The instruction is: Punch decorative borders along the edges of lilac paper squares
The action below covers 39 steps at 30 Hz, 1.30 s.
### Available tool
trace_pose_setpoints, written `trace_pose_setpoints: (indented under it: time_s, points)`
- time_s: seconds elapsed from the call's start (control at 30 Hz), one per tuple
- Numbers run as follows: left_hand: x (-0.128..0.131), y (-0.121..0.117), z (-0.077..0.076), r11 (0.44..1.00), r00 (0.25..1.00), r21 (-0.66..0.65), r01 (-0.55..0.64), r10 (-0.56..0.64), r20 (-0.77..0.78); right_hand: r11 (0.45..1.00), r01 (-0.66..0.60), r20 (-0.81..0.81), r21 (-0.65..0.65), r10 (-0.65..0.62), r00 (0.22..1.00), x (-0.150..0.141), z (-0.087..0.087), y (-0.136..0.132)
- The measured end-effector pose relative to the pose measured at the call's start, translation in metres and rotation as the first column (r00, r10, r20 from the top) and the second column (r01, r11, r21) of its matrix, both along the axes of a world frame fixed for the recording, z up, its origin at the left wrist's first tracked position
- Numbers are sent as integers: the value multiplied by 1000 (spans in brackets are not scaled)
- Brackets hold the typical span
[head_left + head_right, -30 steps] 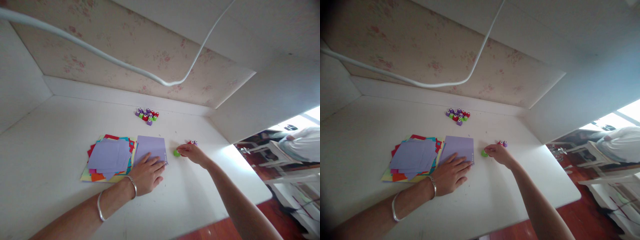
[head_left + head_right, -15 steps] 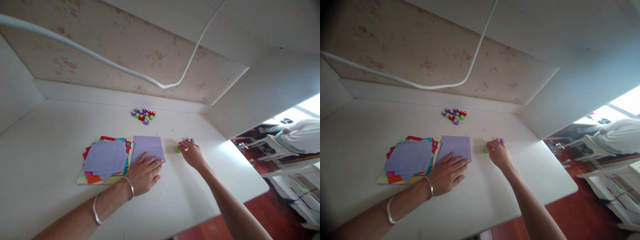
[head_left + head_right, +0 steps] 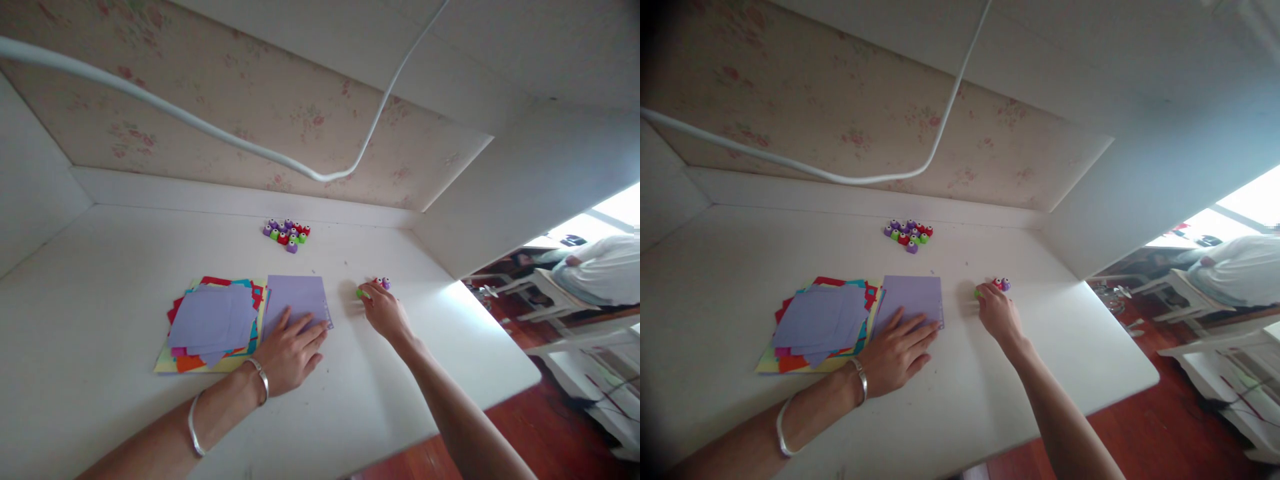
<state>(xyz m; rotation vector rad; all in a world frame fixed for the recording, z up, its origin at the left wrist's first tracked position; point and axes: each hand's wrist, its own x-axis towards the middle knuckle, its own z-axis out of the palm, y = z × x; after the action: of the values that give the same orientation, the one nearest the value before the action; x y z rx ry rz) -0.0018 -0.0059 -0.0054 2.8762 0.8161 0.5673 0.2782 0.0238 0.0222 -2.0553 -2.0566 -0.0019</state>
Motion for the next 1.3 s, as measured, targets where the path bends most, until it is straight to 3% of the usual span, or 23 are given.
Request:
trace_pose_setpoints:
  time_s: [0.17,0.3,0.4,0.53,0.77,1.03,1.3]
  points:
    - [0,0,-1,1000,1000,17,3,-3,-20,999,15,4,42,-15,1000,-17,3,-2]
    - [1,0,-5,1000,1000,17,-7,7,0,999,-32,-157,-7,30,987,-40,13,14]
    - [1,0,-9,1000,1000,-1,-12,12,13,995,-86,-268,-59,67,961,-58,17,39]
    - [2,0,-9,1000,1000,-16,-13,13,7,989,-124,-303,-78,95,948,-81,12,83]
    - [0,-1,-5,999,1000,-35,-14,14,8,986,-167,-307,-15,154,939,-116,7,144]
    - [0,0,-5,1000,999,-10,-29,30,13,978,-210,-256,4,204,945,-146,-2,143]
    - [0,1,-7,1000,1000,10,-18,18,9,971,-238,-237,21,236,942,-141,-6,140]
